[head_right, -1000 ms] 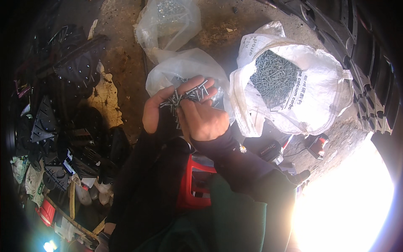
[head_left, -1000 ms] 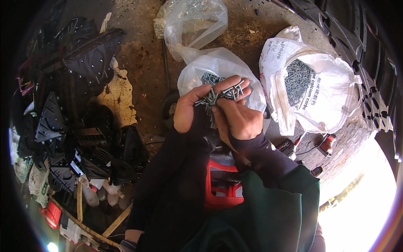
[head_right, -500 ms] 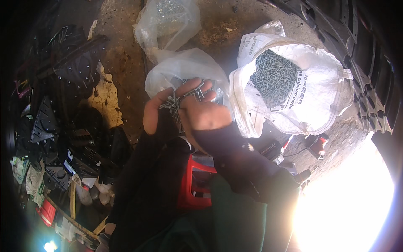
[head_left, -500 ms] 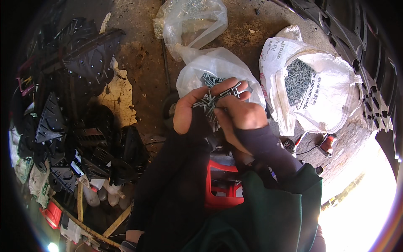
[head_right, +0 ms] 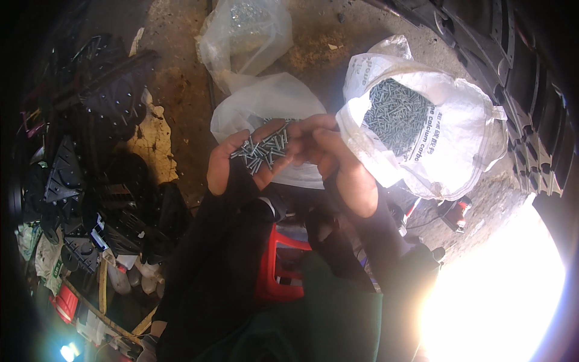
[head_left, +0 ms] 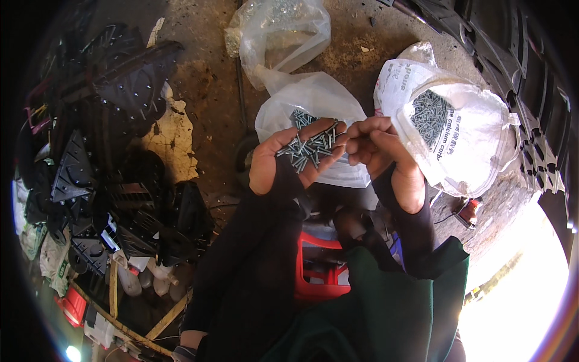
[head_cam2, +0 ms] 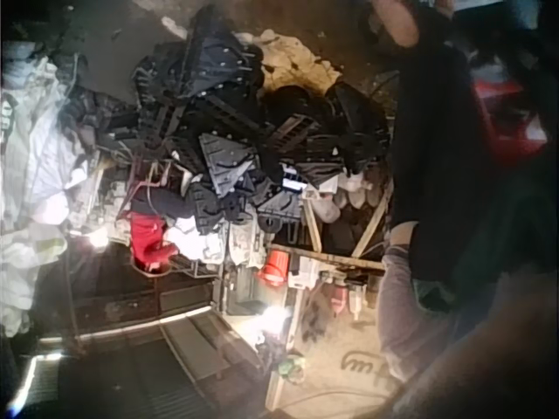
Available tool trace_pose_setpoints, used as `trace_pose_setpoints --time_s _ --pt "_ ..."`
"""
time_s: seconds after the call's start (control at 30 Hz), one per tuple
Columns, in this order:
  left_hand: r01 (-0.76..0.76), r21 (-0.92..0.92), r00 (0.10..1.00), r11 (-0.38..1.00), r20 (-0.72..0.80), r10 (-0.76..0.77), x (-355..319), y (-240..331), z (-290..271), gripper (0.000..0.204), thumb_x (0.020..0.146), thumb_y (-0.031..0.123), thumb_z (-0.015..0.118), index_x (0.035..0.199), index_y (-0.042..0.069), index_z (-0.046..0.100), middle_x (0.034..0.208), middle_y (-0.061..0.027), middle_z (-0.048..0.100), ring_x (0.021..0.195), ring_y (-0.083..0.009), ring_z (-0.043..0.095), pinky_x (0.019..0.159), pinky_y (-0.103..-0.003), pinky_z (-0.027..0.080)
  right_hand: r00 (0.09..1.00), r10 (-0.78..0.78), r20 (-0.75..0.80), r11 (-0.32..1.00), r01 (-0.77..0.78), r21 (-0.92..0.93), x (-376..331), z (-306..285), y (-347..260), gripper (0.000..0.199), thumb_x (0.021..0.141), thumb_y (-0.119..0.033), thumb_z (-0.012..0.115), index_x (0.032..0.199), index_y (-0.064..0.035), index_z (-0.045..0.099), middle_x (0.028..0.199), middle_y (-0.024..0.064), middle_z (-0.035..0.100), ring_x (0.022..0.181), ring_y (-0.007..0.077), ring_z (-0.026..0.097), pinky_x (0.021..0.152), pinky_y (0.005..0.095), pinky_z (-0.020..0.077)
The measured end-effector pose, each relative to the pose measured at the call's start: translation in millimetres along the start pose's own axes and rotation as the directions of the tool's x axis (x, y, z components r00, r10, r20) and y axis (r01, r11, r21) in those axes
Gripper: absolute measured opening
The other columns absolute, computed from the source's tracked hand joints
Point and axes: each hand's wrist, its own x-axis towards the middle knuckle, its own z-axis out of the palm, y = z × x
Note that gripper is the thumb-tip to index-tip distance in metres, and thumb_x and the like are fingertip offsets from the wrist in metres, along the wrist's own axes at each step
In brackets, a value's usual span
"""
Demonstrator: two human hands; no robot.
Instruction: The person sits on a red stool and repeatedly scoops small metal fasteners from a white bag with both hands. They transfer the fasteners between palms, sift through them, and occasionally drop them back into the bag. The process is repetitive and does not show a final destination or completed assembly.
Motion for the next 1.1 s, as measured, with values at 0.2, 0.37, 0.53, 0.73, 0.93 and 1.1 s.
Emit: trace_pose_setpoints --time_s 0.2,0.37,0.53,0.73,0.93,1.1 --pt "-0.106 0.291 0.928 0.951 -0.315 0.200 2.9 -7.8 1.3 0.042 0.095 0.018 0.042 0.122 -0.013 0.048 0.117 -0.0276 0.058 0.106 -0.0399 0.060 0.090 -0.049 0.050 0.998 0.049 0.029 0.958 -0.055 0.281 0.8 24.4 -9.7 0.051 0.100 -0.030 0.044 0.126 0.0137 0.047 0.121 0.0258 0.055 0.111 0.0353 0.057 0.100 0.0438 0.0443" --pt "-0.023 0.363 0.875 0.931 -0.443 0.195 1.4 -18.8 -10.8 0.030 0.092 0.013 0.047 0.110 -0.011 0.053 0.103 -0.0241 0.061 0.091 -0.0384 0.063 0.083 -0.050 0.051 0.997 -0.018 0.071 0.875 -0.018 0.483 60.6 59.8 -11.4 0.068 0.099 -0.036 0.047 0.139 0.0166 0.032 0.139 0.0304 0.041 0.132 0.0386 0.040 0.114 0.0465 0.0310" --pt "0.005 0.366 0.957 0.931 -0.271 0.101 4.2 -12.8 -13.9 0.035 0.092 0.011 0.048 0.115 -0.013 0.054 0.104 -0.0241 0.062 0.093 -0.0368 0.063 0.088 -0.045 0.050 0.983 -0.179 0.043 0.915 0.150 0.375 98.3 60.3 4.1 0.082 0.098 -0.039 0.048 0.148 0.0156 0.011 0.158 0.0292 0.012 0.149 0.0374 0.011 0.121 0.0458 0.0120" --pt "-0.007 0.410 0.939 0.912 -0.310 0.146 -4.3 -12.6 14.4 0.040 0.093 0.014 0.045 0.120 -0.015 0.054 0.111 -0.0250 0.063 0.101 -0.0359 0.064 0.096 -0.045 0.049 0.953 -0.253 0.169 0.948 0.279 -0.151 8.3 15.5 18.8 0.069 0.101 -0.043 0.041 0.143 0.0114 0.034 0.147 0.0275 0.039 0.139 0.0373 0.037 0.117 0.0465 0.0255" --pt "-0.054 0.340 0.964 0.939 -0.226 0.137 -22.1 -0.3 47.4 0.053 0.096 0.022 0.038 0.131 -0.017 0.047 0.133 -0.0298 0.054 0.124 -0.0409 0.054 0.107 -0.047 0.044 0.951 -0.295 0.098 0.896 0.310 -0.316 -38.2 -7.1 33.6 0.075 0.100 -0.050 0.038 0.148 0.0075 0.029 0.149 0.0247 0.038 0.139 0.0343 0.038 0.117 0.0464 0.0258" --pt "-0.015 0.264 0.997 0.964 -0.066 0.034 -29.2 -4.9 72.4 0.058 0.097 0.027 0.037 0.136 -0.015 0.044 0.141 -0.0319 0.045 0.131 -0.0423 0.047 0.110 -0.050 0.040 0.958 -0.269 0.101 0.961 0.260 0.095 -22.6 -5.6 59.8 0.075 0.100 -0.053 0.034 0.149 0.0037 0.028 0.148 0.0215 0.040 0.139 0.0323 0.037 0.116 0.0448 0.0252"
